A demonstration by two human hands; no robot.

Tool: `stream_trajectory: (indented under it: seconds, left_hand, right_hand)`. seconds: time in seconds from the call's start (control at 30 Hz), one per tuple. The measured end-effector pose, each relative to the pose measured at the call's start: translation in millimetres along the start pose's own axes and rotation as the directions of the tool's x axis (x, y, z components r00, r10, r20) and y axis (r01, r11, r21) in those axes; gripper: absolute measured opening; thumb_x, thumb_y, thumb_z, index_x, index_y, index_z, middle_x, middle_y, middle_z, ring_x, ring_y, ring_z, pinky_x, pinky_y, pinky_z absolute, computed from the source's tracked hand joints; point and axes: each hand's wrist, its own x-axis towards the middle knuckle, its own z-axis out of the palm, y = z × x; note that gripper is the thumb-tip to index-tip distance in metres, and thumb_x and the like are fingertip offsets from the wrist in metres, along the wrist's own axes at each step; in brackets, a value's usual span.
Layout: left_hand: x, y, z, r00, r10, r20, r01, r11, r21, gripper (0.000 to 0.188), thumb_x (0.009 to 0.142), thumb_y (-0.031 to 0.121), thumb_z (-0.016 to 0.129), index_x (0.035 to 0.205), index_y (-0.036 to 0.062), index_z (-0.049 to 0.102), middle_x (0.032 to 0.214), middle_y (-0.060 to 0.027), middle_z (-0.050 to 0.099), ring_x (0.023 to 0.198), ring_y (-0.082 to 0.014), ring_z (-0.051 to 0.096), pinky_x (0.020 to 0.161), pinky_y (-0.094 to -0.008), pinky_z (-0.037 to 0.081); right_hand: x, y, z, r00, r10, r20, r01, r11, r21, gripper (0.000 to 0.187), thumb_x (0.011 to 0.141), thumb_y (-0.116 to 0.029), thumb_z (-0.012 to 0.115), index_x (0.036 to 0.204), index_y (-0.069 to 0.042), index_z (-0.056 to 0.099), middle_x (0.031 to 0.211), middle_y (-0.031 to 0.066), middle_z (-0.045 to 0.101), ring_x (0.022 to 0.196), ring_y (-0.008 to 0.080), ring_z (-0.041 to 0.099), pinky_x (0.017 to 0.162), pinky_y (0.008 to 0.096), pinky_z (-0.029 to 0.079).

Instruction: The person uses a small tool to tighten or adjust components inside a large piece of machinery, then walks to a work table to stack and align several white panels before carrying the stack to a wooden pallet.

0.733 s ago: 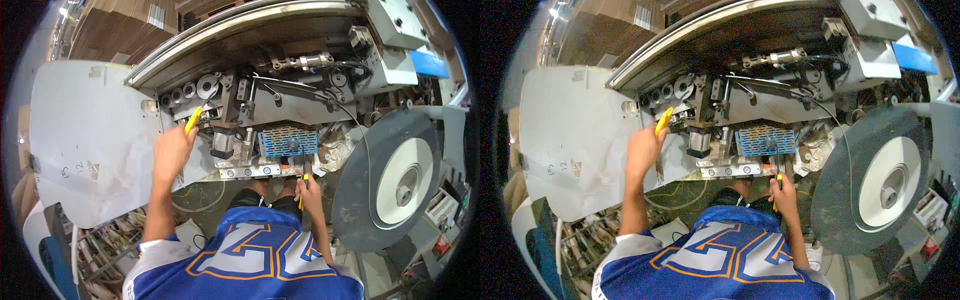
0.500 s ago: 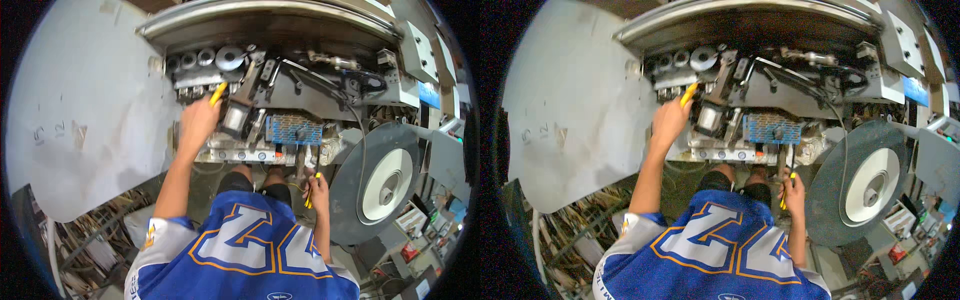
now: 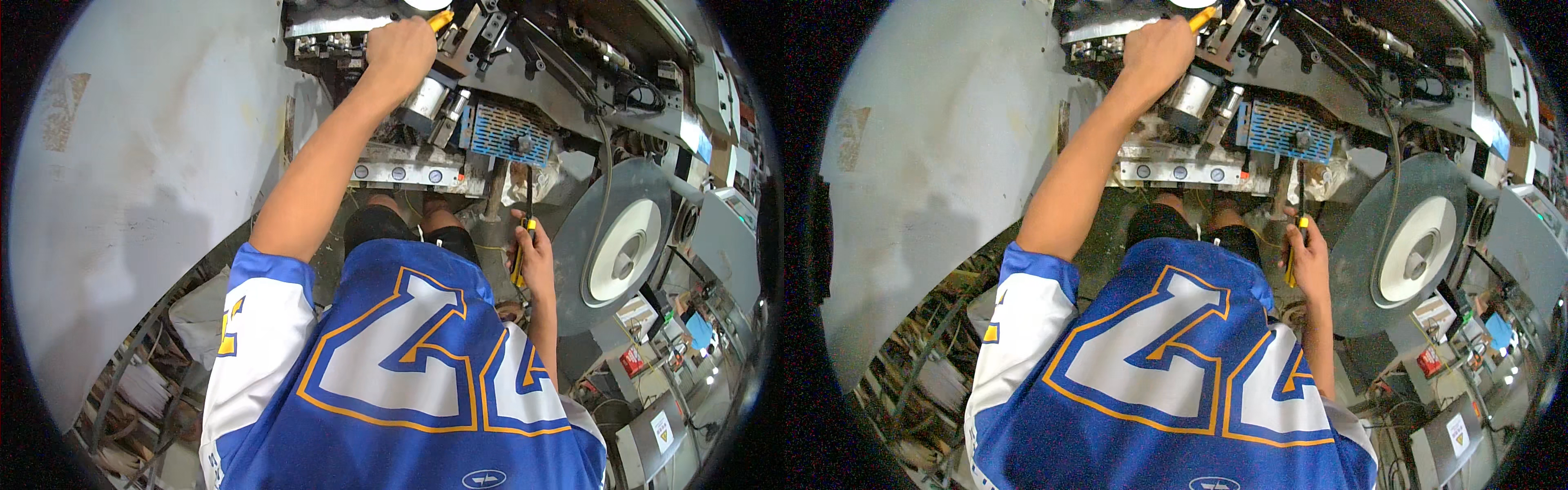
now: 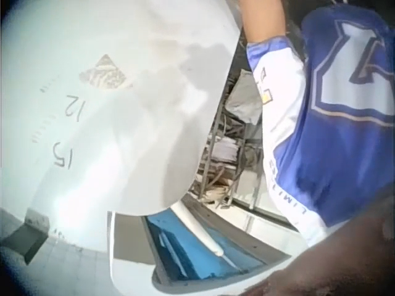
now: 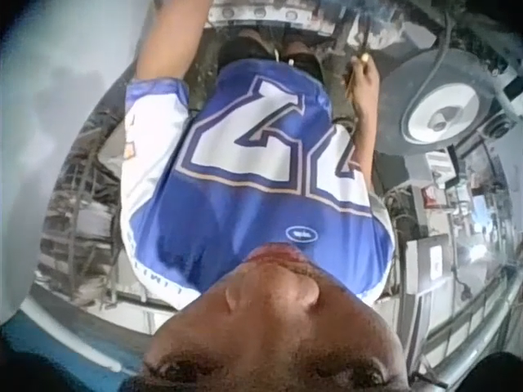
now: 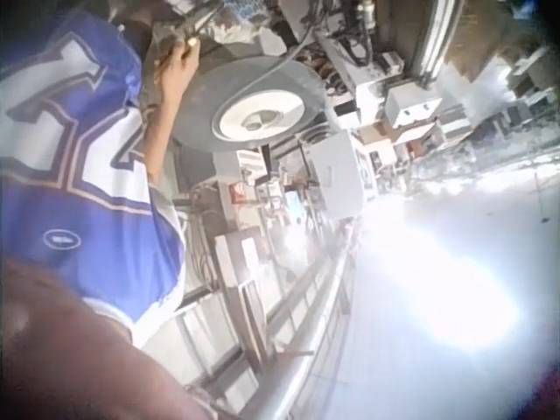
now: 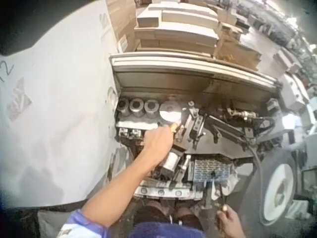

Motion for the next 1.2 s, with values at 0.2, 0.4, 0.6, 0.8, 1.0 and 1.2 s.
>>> stream_trajectory:
  seconds: [0.2, 0.4, 0.6, 0.8, 1.0, 1.2]
  left_hand:
    - [7.6, 15.5, -1.6, 0.998, -0.031, -0.049, 0.032, 0.999, 0.008, 0.028, 0.093, 0.017, 0.053, 0.082, 0.0023, 0.074, 0.076, -0.0191, 0.074, 0.071, -0.0342, 0.074, 0.062, -0.0444, 0.058]
    - [12.1, 20.7, -3.7, 0.985, -0.072, 0.154, 0.06, 0.995, 0.08, 0.03, 0.096, 0.021, 0.051, 0.104, -0.0025, 0.068, 0.096, -0.0236, 0.075, 0.087, -0.0408, 0.074, 0.073, -0.0546, 0.058]
    - [14.8, 35.6, -1.9, 0.977, -0.141, 0.161, 0.104, 0.97, 0.219, 0.038, 0.101, 0.034, 0.05, 0.107, 0.0006, 0.067, 0.099, -0.0225, 0.074, 0.089, -0.044, 0.072, 0.076, -0.0563, 0.056]
    - [16.4, 45.9, -3.5, 0.977, -0.149, 0.152, 0.095, 0.945, 0.313, 0.037, 0.101, 0.035, 0.052, 0.101, -0.0001, 0.065, 0.093, -0.0247, 0.072, 0.085, -0.0449, 0.071, 0.073, -0.0569, 0.054]
    - [18.5, 57.8, -8.5, 0.974, -0.145, 0.173, 0.076, 0.931, 0.357, 0.039, 0.099, 0.033, 0.052, 0.099, -0.0024, 0.067, 0.094, -0.0254, 0.073, 0.087, -0.0448, 0.072, 0.075, -0.0556, 0.056]
    - [14.3, 57.9, -9.4, 0.965, -0.182, 0.188, 0.11, 0.934, 0.34, 0.038, 0.099, 0.035, 0.052, 0.101, -0.0012, 0.066, 0.091, -0.0236, 0.074, 0.084, -0.0433, 0.073, 0.074, -0.054, 0.057]
  right_hand:
    - [-8.2, 6.1, 23.3, 1.0, -0.009, 0.006, 0.01, 0.999, -0.048, 0.031, 0.106, -0.02, 0.056, 0.135, -0.01, 0.061, 0.074, -0.0032, 0.051, 0.058, 0.0063, 0.051, 0.05, 0.0263, 0.049]
    - [-8.6, 15.6, 28.2, 0.999, -0.042, -0.008, 0.042, 0.996, 0.082, 0.032, 0.106, -0.019, 0.056, 0.135, -0.007, 0.06, 0.07, -0.0009, 0.055, 0.055, 0.0074, 0.053, 0.05, 0.0252, 0.047]
    - [8.7, 31.0, 19.1, 1.0, -0.007, 0.029, 0.002, 0.99, 0.144, 0.03, 0.104, -0.022, 0.058, 0.132, -0.011, 0.064, 0.07, 0.0006, 0.058, 0.056, 0.0078, 0.055, 0.051, 0.0272, 0.048]
    - [34.9, 34.6, -8.6, 0.988, -0.146, 0.043, 0.139, 0.981, 0.134, 0.031, 0.104, -0.025, 0.058, 0.131, -0.011, 0.064, 0.068, 0.0003, 0.058, 0.055, 0.0094, 0.055, 0.052, 0.0287, 0.049]
    - [51.9, 37.8, -28.7, 0.989, -0.105, 0.108, 0.071, 0.957, 0.28, 0.03, 0.107, -0.02, 0.054, 0.133, -0.007, 0.062, 0.072, -0.0019, 0.055, 0.056, 0.0066, 0.051, 0.05, 0.0247, 0.047]
    - [71.0, 33.3, -39.3, 0.981, -0.089, 0.171, 0.037, 0.958, 0.284, 0.038, 0.108, -0.025, 0.051, 0.142, -0.006, 0.054, 0.074, 0.0004, 0.057, 0.056, 0.0097, 0.056, 0.054, 0.0262, 0.05]
